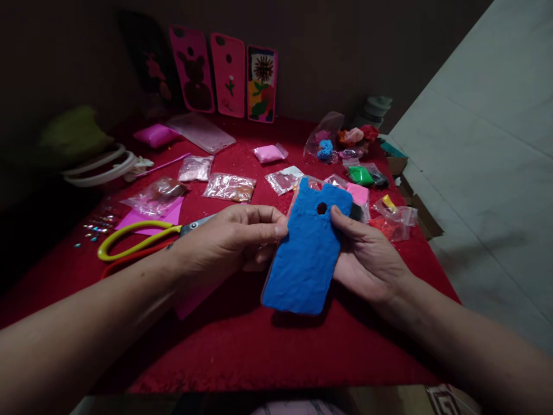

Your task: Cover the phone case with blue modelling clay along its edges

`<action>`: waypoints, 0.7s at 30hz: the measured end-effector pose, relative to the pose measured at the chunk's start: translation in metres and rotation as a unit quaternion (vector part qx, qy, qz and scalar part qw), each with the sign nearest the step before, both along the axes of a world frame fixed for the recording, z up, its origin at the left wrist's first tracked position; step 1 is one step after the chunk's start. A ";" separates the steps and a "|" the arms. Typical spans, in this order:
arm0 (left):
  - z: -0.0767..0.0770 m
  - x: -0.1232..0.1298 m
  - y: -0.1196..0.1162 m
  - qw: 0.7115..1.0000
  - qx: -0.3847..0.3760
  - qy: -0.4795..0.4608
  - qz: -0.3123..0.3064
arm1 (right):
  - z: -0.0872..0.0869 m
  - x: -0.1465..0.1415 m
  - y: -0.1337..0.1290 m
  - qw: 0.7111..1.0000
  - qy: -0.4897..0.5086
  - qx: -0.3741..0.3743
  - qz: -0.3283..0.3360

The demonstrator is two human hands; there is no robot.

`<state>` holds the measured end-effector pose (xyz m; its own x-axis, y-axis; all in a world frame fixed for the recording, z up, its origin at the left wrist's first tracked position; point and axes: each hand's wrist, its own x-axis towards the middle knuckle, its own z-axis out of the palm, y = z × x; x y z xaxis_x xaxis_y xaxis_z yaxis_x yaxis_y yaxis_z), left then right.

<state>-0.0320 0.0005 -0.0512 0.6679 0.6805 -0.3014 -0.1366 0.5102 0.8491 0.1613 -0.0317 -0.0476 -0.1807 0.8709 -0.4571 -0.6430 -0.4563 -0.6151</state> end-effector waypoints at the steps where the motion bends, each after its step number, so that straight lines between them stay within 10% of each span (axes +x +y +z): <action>1: 0.001 0.000 0.000 1.000 -0.002 -0.002 0.002 | 0.000 0.000 0.000 1.000 0.002 0.001 -0.003; 21: 0.002 0.000 0.000 0.988 0.084 0.122 0.041 | 0.000 -0.001 0.000 1.000 -0.011 0.023 0.007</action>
